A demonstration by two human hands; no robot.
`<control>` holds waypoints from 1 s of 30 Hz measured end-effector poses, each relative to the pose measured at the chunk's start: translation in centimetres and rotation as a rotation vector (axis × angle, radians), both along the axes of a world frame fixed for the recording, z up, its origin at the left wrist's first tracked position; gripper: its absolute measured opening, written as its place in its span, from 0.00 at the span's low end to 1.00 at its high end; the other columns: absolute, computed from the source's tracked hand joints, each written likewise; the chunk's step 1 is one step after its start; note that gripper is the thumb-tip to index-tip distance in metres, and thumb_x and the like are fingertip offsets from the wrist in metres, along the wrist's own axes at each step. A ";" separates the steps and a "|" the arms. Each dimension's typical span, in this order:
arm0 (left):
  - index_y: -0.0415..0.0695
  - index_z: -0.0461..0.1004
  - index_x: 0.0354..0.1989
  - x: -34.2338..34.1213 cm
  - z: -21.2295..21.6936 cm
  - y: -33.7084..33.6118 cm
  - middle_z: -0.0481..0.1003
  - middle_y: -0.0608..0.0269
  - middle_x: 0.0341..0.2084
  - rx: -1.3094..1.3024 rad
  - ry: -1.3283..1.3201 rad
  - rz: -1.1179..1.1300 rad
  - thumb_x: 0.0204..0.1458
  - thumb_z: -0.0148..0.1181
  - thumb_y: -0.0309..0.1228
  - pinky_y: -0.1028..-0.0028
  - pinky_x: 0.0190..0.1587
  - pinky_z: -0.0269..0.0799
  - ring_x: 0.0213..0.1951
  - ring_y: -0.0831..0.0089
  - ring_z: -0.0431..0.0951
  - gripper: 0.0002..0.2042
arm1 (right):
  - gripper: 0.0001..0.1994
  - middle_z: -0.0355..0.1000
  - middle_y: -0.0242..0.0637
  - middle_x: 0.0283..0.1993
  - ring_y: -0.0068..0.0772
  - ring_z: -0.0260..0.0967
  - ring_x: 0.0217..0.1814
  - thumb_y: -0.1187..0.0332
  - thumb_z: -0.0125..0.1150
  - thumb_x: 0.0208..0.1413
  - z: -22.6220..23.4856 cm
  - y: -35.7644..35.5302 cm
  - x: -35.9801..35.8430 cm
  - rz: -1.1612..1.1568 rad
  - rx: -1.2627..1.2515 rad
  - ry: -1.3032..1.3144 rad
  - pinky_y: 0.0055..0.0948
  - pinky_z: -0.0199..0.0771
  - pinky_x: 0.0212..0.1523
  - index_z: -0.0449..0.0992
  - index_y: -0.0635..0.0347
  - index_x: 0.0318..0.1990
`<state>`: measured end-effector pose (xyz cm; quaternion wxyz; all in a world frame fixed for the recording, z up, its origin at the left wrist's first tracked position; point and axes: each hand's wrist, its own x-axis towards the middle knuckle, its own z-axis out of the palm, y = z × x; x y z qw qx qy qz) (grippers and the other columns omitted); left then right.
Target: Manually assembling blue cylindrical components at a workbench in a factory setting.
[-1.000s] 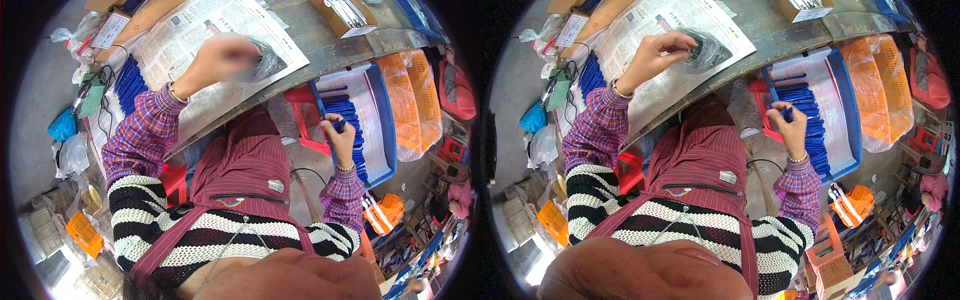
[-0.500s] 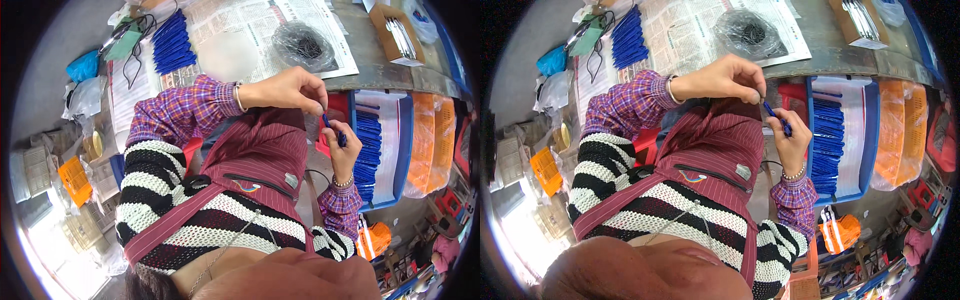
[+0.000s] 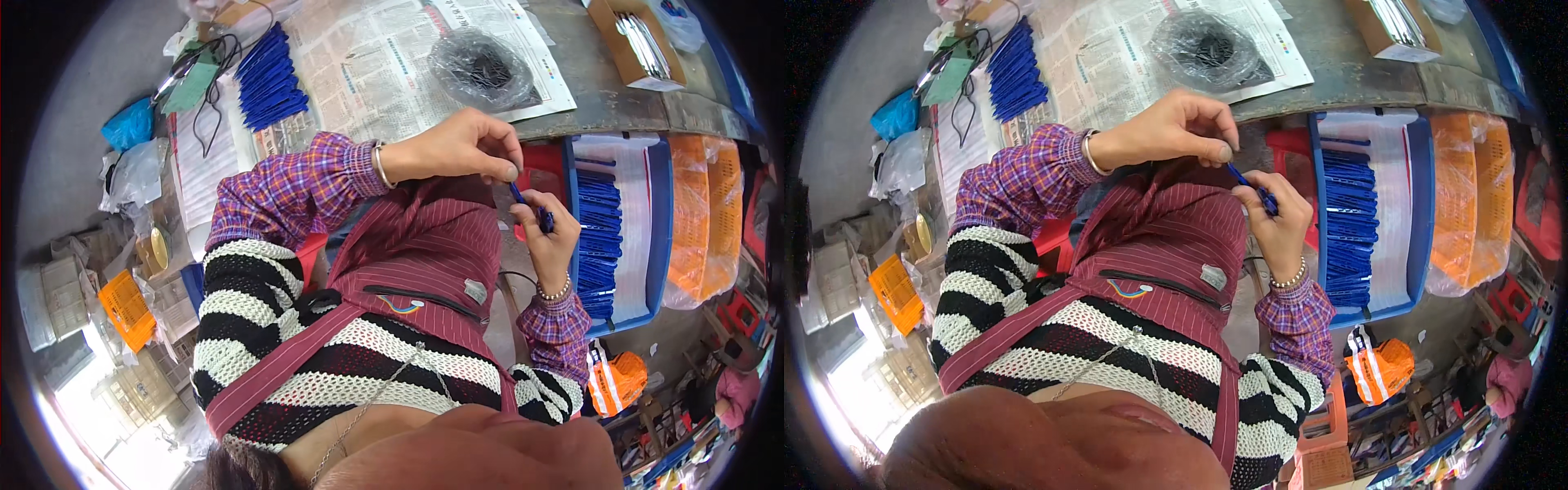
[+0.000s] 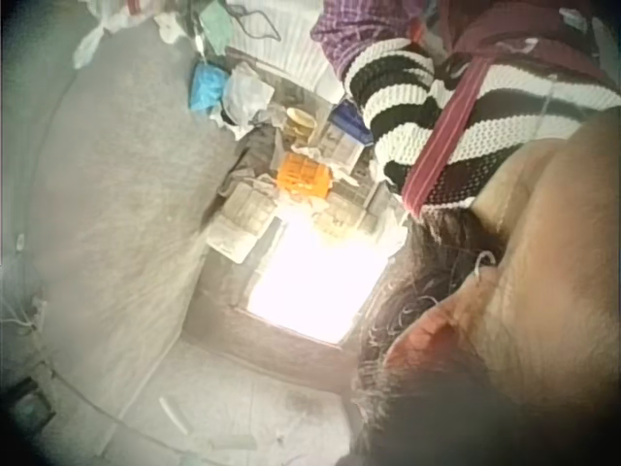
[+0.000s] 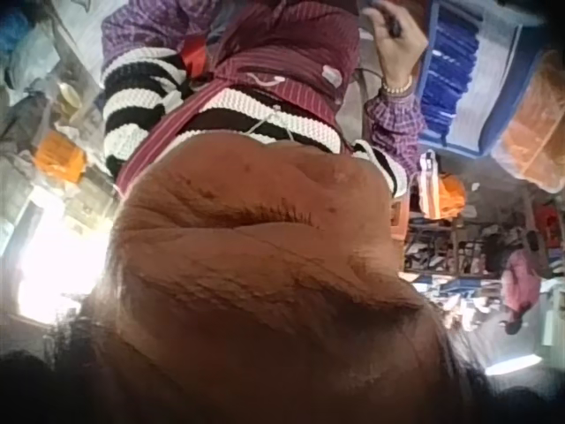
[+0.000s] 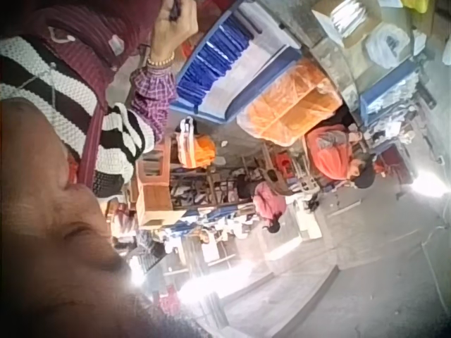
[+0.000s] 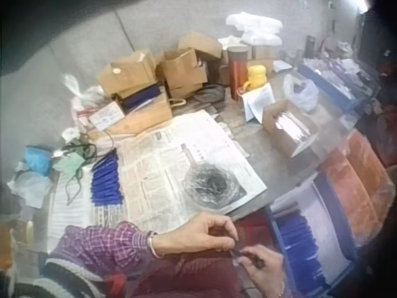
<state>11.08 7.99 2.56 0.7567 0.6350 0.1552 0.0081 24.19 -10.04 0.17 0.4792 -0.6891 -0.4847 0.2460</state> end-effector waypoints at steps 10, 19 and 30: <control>0.37 0.75 0.34 0.6 -1.4 -1.2 0.76 0.65 0.27 0.331 -0.149 0.196 0.50 0.62 0.22 0.81 0.28 0.71 0.26 0.82 0.75 0.05 | 0.08 0.72 0.36 0.25 0.23 0.67 0.24 0.74 0.69 0.45 -0.8 0.8 0.4 -0.068 -0.007 0.126 0.23 0.65 0.27 0.78 0.65 0.34; 0.38 0.75 0.39 1.1 -1.4 -2.2 0.77 0.58 0.30 0.732 -0.297 0.113 0.48 0.60 0.20 0.76 0.32 0.72 0.30 0.71 0.78 0.09 | 0.08 0.74 0.36 0.26 0.22 0.67 0.25 0.75 0.68 0.46 -1.4 0.6 1.5 -0.024 -0.028 0.215 0.22 0.66 0.28 0.77 0.66 0.35; 0.39 0.70 0.50 -4.7 0.1 -2.8 0.77 0.63 0.32 0.145 -0.091 0.257 0.57 0.53 0.26 0.77 0.38 0.73 0.34 0.79 0.76 0.13 | 0.08 0.72 0.24 0.25 0.09 0.62 0.24 0.72 0.59 0.55 0.4 1.3 -1.3 0.065 -0.256 0.603 0.12 0.59 0.25 0.78 0.67 0.39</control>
